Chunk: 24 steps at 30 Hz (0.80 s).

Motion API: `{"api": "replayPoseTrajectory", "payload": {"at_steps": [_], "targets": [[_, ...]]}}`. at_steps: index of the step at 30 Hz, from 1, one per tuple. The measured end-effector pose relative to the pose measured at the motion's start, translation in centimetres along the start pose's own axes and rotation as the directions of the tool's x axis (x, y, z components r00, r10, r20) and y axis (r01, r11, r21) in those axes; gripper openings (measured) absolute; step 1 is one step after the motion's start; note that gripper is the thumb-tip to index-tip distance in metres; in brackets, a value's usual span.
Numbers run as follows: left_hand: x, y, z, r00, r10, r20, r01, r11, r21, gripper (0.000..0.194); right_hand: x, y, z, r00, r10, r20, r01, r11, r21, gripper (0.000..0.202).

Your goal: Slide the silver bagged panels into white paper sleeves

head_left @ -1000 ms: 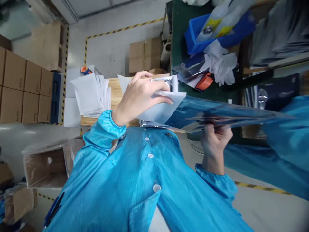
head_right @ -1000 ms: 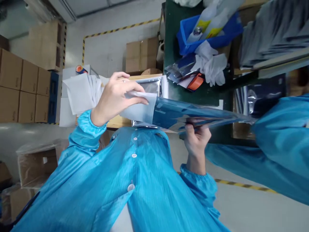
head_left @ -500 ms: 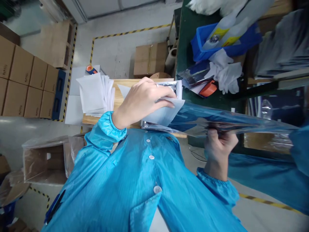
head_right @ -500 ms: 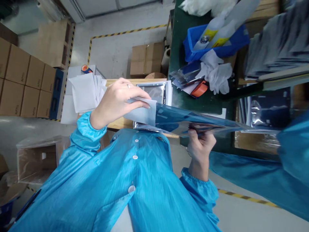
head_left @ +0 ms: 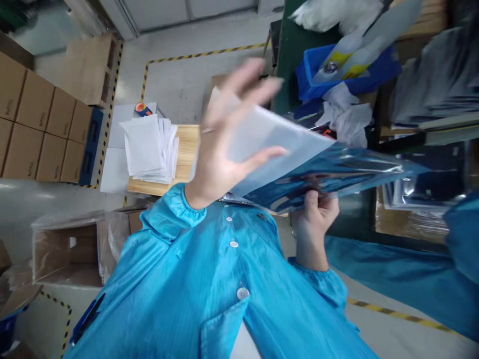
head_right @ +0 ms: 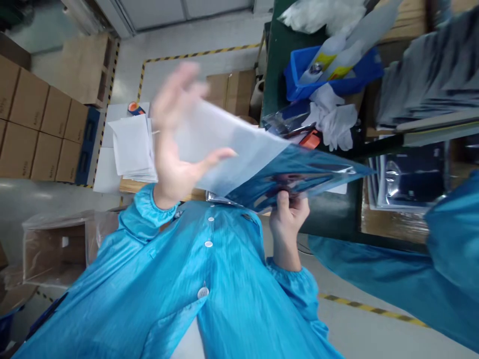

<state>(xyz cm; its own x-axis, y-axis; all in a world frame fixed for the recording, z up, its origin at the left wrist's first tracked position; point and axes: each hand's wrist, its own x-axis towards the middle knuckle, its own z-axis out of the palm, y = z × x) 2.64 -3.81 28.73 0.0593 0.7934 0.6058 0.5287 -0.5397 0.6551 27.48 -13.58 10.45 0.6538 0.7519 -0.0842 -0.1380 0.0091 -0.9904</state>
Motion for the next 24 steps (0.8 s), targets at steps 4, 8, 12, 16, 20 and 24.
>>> {"api": "replayPoseTrajectory", "payload": {"at_steps": [4,8,12,16,20,24], "targets": [[-5.2,-1.5,1.4,0.753,-0.351,-0.556,0.316,0.935,-0.163,0.121,-1.7,-0.8,4.0,0.983,0.18,-0.022,-0.161,0.921,0.354,0.049],[-9.4,-3.9,4.4,0.678,-0.73,-0.091,0.56,0.592,-0.58,0.105,-2.9,-0.9,6.6,0.952,0.305,0.037,-0.289,0.847,0.447,0.04],[-11.3,-5.1,6.5,0.543,-0.832,0.116,0.665,0.342,-0.664,0.072,-3.4,0.1,7.5,0.944,0.319,0.088,-0.324,0.838,0.439,0.046],[-13.3,-4.7,7.2,0.471,-0.857,0.208,0.758,0.273,-0.592,0.063,-3.0,0.8,7.1,0.962,0.267,0.059,-0.269,0.886,0.378,0.048],[-13.9,-4.5,7.7,0.476,-0.821,0.314,0.777,0.226,-0.588,0.063,-3.5,0.3,6.9,0.962,0.254,0.097,-0.272,0.894,0.355,0.045],[-12.2,-5.8,6.7,0.468,-0.839,0.279,0.759,0.22,-0.612,0.063,-4.6,-0.4,5.8,0.896,0.336,0.29,-0.415,0.867,0.276,0.054]]}}
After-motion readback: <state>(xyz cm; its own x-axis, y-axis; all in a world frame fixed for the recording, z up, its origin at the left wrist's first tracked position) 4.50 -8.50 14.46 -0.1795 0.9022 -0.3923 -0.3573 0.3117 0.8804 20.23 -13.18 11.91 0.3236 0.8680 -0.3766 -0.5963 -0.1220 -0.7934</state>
